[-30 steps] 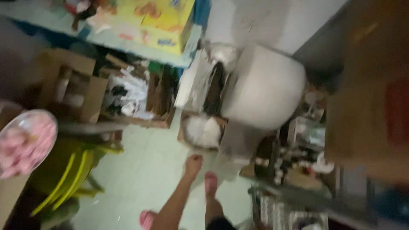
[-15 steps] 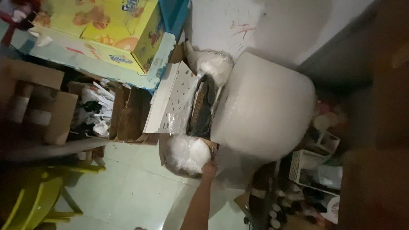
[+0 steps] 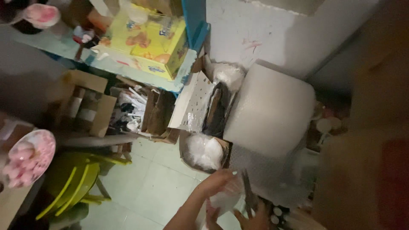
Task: Wrapping small handmade wax or soap items in bubble wrap for shipping.
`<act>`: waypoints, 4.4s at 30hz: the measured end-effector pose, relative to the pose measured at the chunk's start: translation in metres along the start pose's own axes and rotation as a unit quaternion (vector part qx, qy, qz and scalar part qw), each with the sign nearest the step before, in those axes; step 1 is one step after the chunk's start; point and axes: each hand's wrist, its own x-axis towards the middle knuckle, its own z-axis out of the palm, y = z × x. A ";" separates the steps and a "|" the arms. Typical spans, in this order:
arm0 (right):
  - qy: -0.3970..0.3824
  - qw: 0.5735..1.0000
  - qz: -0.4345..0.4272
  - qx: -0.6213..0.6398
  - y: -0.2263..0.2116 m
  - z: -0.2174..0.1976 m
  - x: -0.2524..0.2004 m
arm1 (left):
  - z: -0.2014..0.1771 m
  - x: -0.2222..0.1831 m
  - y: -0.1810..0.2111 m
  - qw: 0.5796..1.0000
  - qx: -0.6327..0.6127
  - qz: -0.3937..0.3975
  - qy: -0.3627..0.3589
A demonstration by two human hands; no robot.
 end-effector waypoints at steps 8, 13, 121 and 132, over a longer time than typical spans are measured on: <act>0.114 0.927 -0.357 -0.001 -0.119 0.012 -0.031 | 0.035 -0.114 0.051 0.986 0.073 0.142 -0.057; 0.155 0.906 -0.393 0.013 -0.188 -0.004 -0.045 | 0.039 -0.193 0.045 0.893 0.255 0.313 0.199; -0.059 0.866 -0.479 0.130 0.033 0.105 -0.216 | -0.026 -0.404 -0.161 0.903 0.015 0.362 0.232; -0.074 0.836 -0.467 0.279 -0.003 0.045 -0.309 | 0.062 -0.486 -0.134 0.647 0.395 0.600 0.255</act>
